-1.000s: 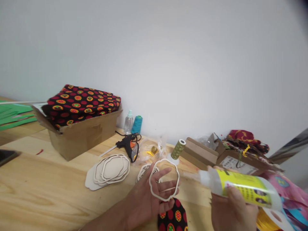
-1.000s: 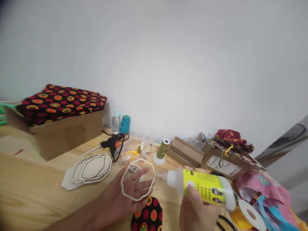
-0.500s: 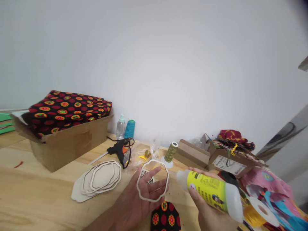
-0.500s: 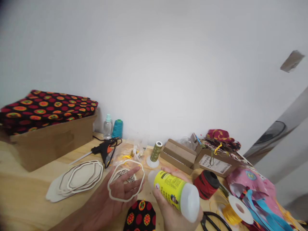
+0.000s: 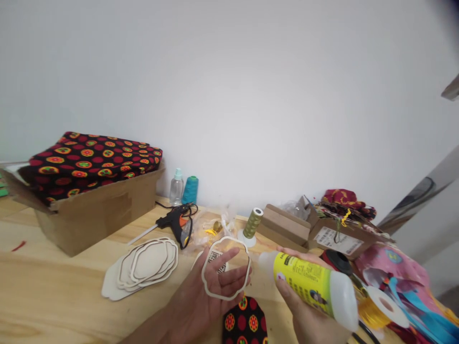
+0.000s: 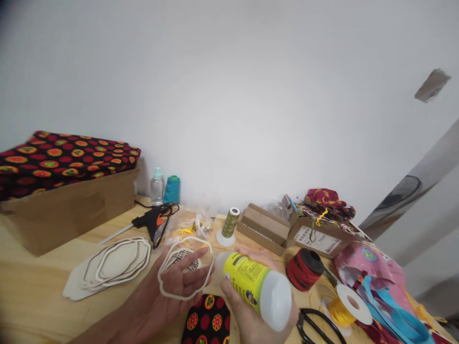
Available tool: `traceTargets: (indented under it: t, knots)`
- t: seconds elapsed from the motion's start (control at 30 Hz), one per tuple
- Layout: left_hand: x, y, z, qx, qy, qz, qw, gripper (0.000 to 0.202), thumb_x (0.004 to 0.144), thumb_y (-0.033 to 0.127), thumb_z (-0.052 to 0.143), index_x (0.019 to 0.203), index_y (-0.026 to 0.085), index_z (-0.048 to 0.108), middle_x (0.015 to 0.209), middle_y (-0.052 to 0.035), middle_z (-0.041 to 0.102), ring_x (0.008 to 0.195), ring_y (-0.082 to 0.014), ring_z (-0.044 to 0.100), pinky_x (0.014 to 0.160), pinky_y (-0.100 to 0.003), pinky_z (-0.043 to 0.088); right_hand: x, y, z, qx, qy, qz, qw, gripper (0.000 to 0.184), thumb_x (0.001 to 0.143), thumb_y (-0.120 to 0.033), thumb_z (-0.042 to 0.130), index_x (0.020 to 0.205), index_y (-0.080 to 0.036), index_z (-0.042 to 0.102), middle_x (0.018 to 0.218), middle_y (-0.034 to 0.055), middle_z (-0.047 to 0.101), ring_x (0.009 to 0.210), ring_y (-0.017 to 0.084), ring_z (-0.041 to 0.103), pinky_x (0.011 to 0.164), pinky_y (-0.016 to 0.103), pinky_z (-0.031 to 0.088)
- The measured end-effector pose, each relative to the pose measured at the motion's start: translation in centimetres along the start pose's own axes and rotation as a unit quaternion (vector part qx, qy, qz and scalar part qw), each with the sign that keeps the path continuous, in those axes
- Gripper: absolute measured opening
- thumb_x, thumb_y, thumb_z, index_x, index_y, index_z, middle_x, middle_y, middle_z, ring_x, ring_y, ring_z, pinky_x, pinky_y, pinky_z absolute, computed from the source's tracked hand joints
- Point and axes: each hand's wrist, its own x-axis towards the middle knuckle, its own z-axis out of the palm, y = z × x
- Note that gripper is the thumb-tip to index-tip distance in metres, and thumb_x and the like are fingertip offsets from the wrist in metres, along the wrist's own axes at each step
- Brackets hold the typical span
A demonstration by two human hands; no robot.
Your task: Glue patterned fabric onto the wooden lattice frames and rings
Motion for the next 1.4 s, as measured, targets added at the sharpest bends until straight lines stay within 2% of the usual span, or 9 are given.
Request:
traceTargets:
  t: [0.17,0.4,0.5,0.63,0.8,0.97,1.13,1.4]
  knots:
    - [-0.01,0.03,0.1,0.006,0.011,0.005,1.0,0.065,0.083,0.053,0.031,0.131,0.011,0.021,0.092,-0.0193,0.066,0.083,-0.0226,0.064,0.071,-0.031,0.046,-0.14,0.03,-0.23,-0.031,-0.007,-0.012,0.999,0.042,0.059,-0.024,0.075,0.097,-0.017,0.057,0.099,0.0097,0.063,0.08,0.022,0.061,0.068,0.034,0.052]
    - [-0.09,0.11,0.19,0.008,0.017,0.006,1.0,0.061,0.083,0.053,0.033,0.128,0.012,0.028,0.093,-0.0195,0.065,0.084,-0.0232,0.064,0.072,-0.032,0.046,-0.17,-0.16,-0.48,-0.04,-0.003,-0.01,0.999,0.038,0.061,-0.027,0.073,0.095,-0.018,0.057,0.097,0.0092,0.064,0.079,0.022,0.062,0.07,0.035,0.052]
    - [-0.08,0.12,0.1,0.006,0.023,0.012,1.0,0.063,0.082,0.054,0.033,0.129,0.012,0.028,0.094,-0.0195,0.064,0.084,-0.0226,0.064,0.072,-0.032,0.046,-0.18,-0.16,-0.42,-0.033,-0.017,-0.023,0.999,0.037,0.061,-0.027,0.074,0.093,-0.02,0.056,0.093,0.007,0.065,0.078,0.022,0.063,0.07,0.036,0.052]
    - [0.01,0.13,-0.04,0.006,0.021,0.011,1.0,0.064,0.081,0.054,0.035,0.129,0.012,0.029,0.095,-0.0196,0.064,0.083,-0.0224,0.064,0.071,-0.031,0.046,-0.25,0.22,-0.62,-0.047,-0.037,-0.027,0.998,0.042,0.06,-0.025,0.074,0.098,-0.019,0.057,0.094,0.0087,0.065,0.081,0.025,0.063,0.066,0.035,0.054]
    - [0.11,0.18,0.03,0.001,0.034,0.007,0.999,0.064,0.081,0.054,0.036,0.129,0.011,0.029,0.092,-0.0194,0.065,0.081,-0.0224,0.064,0.069,-0.031,0.047,-0.11,0.09,-0.54,-0.056,-0.031,-0.034,0.997,0.042,0.061,-0.026,0.074,0.098,-0.019,0.058,0.097,0.0094,0.065,0.086,0.026,0.062,0.073,0.038,0.053]
    - [0.18,0.31,-0.22,-0.003,0.03,0.007,1.0,0.064,0.082,0.055,0.033,0.129,0.012,0.03,0.095,-0.0205,0.064,0.084,-0.0228,0.064,0.07,-0.032,0.048,-0.11,-0.01,-0.49,-0.05,-0.041,-0.038,0.997,0.041,0.06,-0.025,0.075,0.098,-0.02,0.057,0.097,0.0079,0.065,0.084,0.025,0.063,0.07,0.036,0.053]
    - [0.07,0.06,-0.41,0.0,0.018,-0.003,1.0,0.064,0.081,0.053,0.036,0.13,0.012,0.029,0.095,-0.0199,0.065,0.083,-0.023,0.064,0.069,-0.031,0.048,-0.24,0.11,-0.58,-0.032,-0.036,-0.016,0.999,0.039,0.06,-0.022,0.075,0.094,-0.018,0.058,0.101,0.0097,0.062,0.086,0.025,0.061,0.071,0.037,0.052]
    - [-0.07,-0.12,-0.32,0.009,0.019,-0.023,1.0,0.062,0.083,0.051,0.036,0.13,0.011,0.028,0.095,-0.0204,0.065,0.083,-0.0231,0.064,0.07,-0.031,0.047,-0.02,-0.49,-0.15,-0.011,-0.005,-0.026,1.0,0.034,0.058,-0.022,0.075,0.087,-0.018,0.059,0.092,0.0068,0.065,0.079,0.022,0.062,0.069,0.034,0.052]
